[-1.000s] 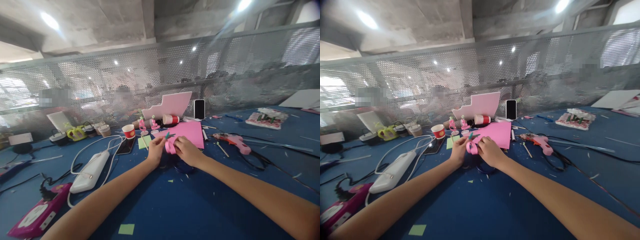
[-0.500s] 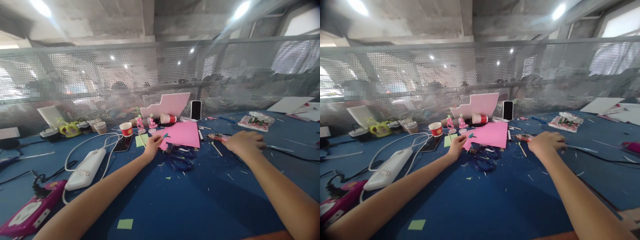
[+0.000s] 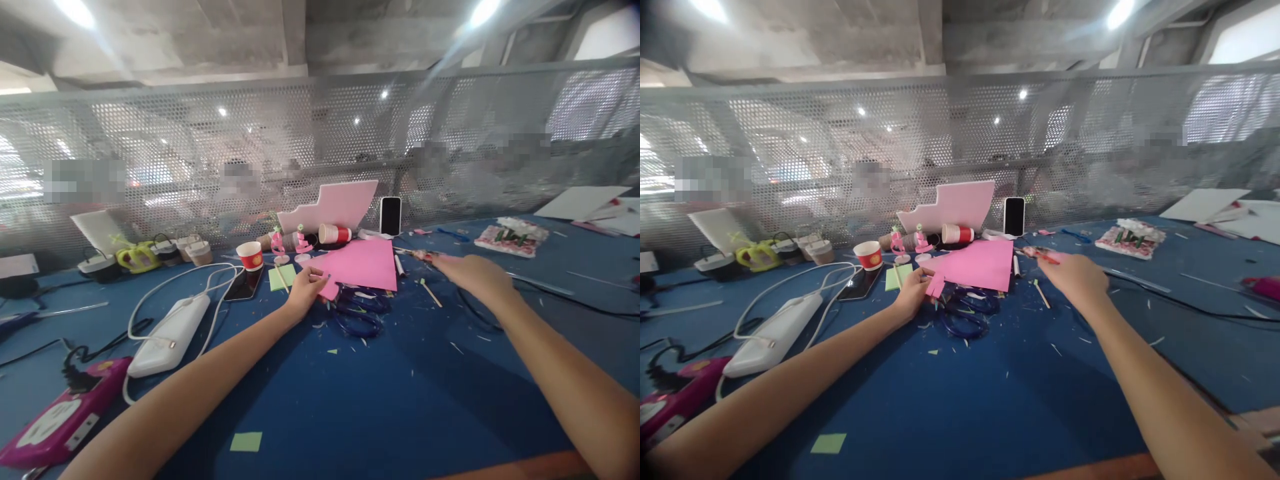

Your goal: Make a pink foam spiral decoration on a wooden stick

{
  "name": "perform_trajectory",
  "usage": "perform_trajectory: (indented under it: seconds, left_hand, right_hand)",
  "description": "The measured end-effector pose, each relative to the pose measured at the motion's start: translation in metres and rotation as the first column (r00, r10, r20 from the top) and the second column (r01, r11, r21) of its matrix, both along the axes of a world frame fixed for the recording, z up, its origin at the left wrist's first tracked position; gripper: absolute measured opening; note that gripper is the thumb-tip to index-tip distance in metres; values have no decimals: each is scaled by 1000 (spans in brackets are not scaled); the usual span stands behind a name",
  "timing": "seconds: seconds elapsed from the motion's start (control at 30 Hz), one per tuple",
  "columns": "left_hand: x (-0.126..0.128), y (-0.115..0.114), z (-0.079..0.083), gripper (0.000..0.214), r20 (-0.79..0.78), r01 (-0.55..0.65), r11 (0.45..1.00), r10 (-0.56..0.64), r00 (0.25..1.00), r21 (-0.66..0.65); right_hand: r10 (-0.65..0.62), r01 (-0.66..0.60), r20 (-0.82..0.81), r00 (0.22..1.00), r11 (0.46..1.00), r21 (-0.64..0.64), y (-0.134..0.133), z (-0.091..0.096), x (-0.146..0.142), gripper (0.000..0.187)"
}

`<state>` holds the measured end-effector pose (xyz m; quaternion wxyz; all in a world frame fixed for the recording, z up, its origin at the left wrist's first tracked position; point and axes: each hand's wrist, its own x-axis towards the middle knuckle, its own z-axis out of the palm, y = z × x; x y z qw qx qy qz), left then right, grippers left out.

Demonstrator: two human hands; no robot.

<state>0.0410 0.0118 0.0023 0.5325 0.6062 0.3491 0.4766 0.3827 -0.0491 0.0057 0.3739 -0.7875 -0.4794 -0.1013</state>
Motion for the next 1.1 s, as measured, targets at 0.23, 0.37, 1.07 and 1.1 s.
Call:
perform_trajectory:
  seconds: [0.23, 0.37, 1.07, 1.1]
  left_hand:
    - [13, -17, -3, 46, 37, 70, 995, -67, 997, -77]
    - [15, -21, -6, 52, 2, 48, 995, -48, 999, -87]
    - [18, -24, -7, 34, -26, -30, 991, 27, 999, -128]
    - [18, -24, -7, 33, -28, -33, 991, 29, 999, -127]
  right_hand:
    - [36, -40, 27, 999, 990, 133, -13, 9, -93, 47]
    - [233, -237, 47, 971, 926, 295, -17, 1, -123, 38]
    - [226, -457, 488, 843, 780, 429, -18, -13, -126, 26]
    - [226, -460, 493, 840, 778, 428, -18, -13, -125, 26]
